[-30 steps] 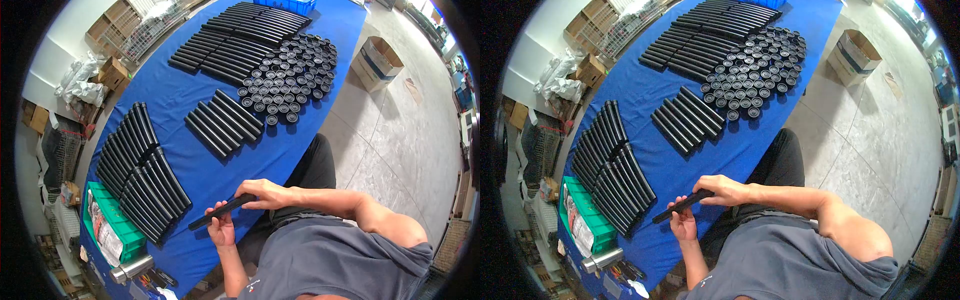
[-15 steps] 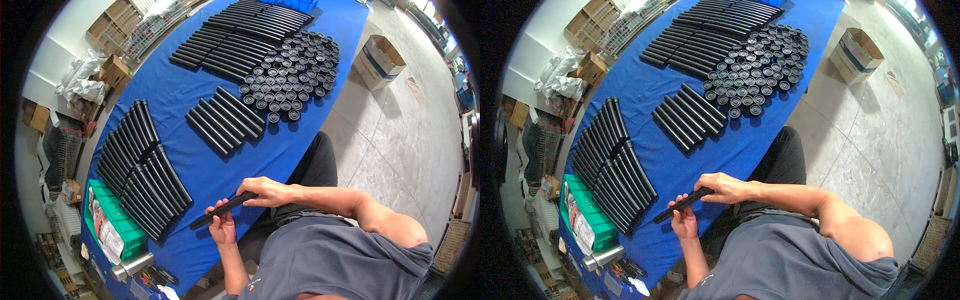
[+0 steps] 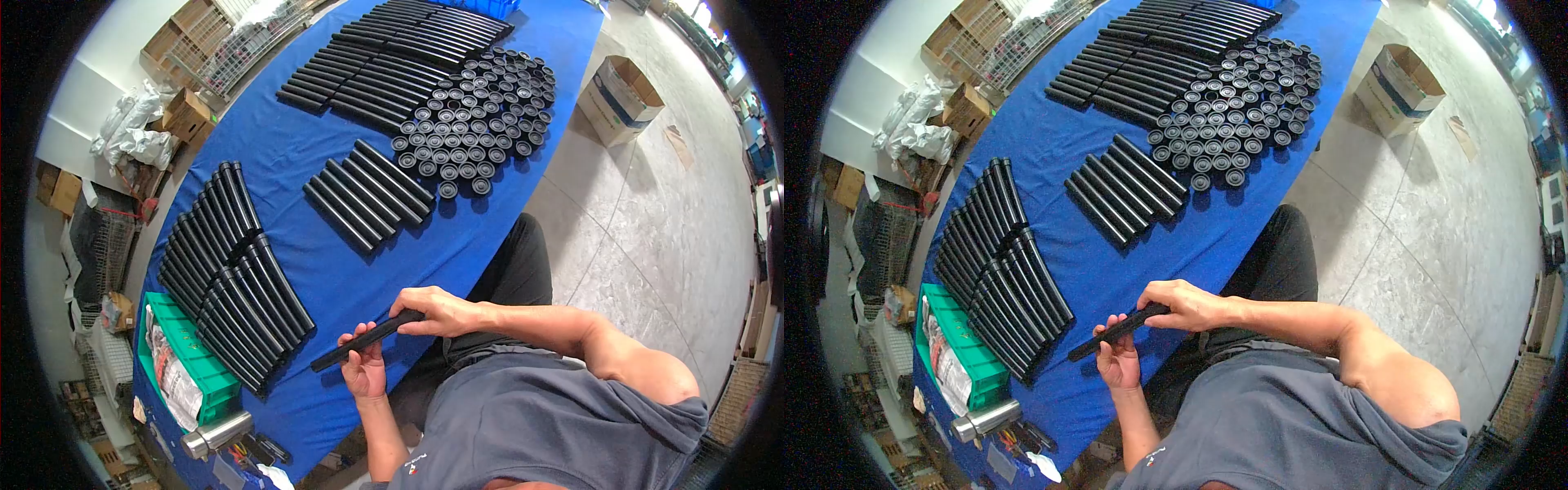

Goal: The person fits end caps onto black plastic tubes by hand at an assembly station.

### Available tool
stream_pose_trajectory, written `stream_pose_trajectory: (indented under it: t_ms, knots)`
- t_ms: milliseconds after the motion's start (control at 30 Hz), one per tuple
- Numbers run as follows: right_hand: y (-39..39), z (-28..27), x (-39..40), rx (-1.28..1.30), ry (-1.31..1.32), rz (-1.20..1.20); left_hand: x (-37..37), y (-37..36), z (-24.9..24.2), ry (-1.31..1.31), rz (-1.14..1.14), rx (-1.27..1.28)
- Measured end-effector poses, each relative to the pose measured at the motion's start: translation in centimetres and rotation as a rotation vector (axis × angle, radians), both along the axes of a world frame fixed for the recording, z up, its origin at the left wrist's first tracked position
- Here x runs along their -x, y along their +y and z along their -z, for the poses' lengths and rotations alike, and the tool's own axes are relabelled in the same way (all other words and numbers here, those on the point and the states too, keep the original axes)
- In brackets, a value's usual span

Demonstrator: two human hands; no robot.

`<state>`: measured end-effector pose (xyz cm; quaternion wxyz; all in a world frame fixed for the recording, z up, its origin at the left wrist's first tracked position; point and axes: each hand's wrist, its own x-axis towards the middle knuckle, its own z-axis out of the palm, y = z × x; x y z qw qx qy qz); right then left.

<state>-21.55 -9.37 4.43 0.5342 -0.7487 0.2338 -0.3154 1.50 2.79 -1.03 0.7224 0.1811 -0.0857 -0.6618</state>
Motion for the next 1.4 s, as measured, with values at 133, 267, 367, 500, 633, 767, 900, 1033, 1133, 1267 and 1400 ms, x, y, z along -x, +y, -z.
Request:
stream_pose_trajectory:
  t_ms: [133,267,367,500,633,767,900,1033,1133,1267,1400]
  knots:
    - [-0.3,-1.4,0.2,-0.117,0.058,-0.014,-0.4,0.4,0.6,-0.021,-0.014,0.024]
    - [0.0,-0.7,0.3,-0.131,0.040,0.006,0.0,0.1,-0.1,-0.007,-0.022,0.001]
    - [0.2,-0.7,0.3,-0.073,0.041,0.019,-0.2,0.3,0.3,-0.001,-0.017,0.004]
    - [-0.4,-1.5,0.5,-0.123,0.115,-0.051,-0.2,0.3,0.3,-0.030,-0.011,0.022]
    - [-0.1,-0.4,0.0,0.005,-0.015,-0.019,-0.1,0.3,0.4,-0.017,-0.006,0.021]
    - [0.1,0.0,-0.4,0.043,-0.023,0.004,-0.3,0.4,0.4,-0.020,-0.025,0.015]
    - [0.0,-0.2,-0.3,0.008,0.008,-0.006,-0.3,0.4,0.5,-0.008,-0.027,0.015]
    - [0.0,-0.2,-0.4,0.042,-0.003,0.004,-0.3,0.4,0.5,-0.002,-0.026,0.006]
    - [-0.1,-0.2,-0.3,0.083,-0.006,-0.008,-0.2,0.4,0.3,-0.012,-0.024,-0.001]
    - [0.2,0.0,-0.4,0.117,-0.037,-0.042,-0.2,0.2,0.2,0.003,-0.001,0.025]
    - [-0.2,-1.3,0.2,-0.044,0.075,-0.065,-0.1,0.5,0.2,-0.005,-0.011,0.014]
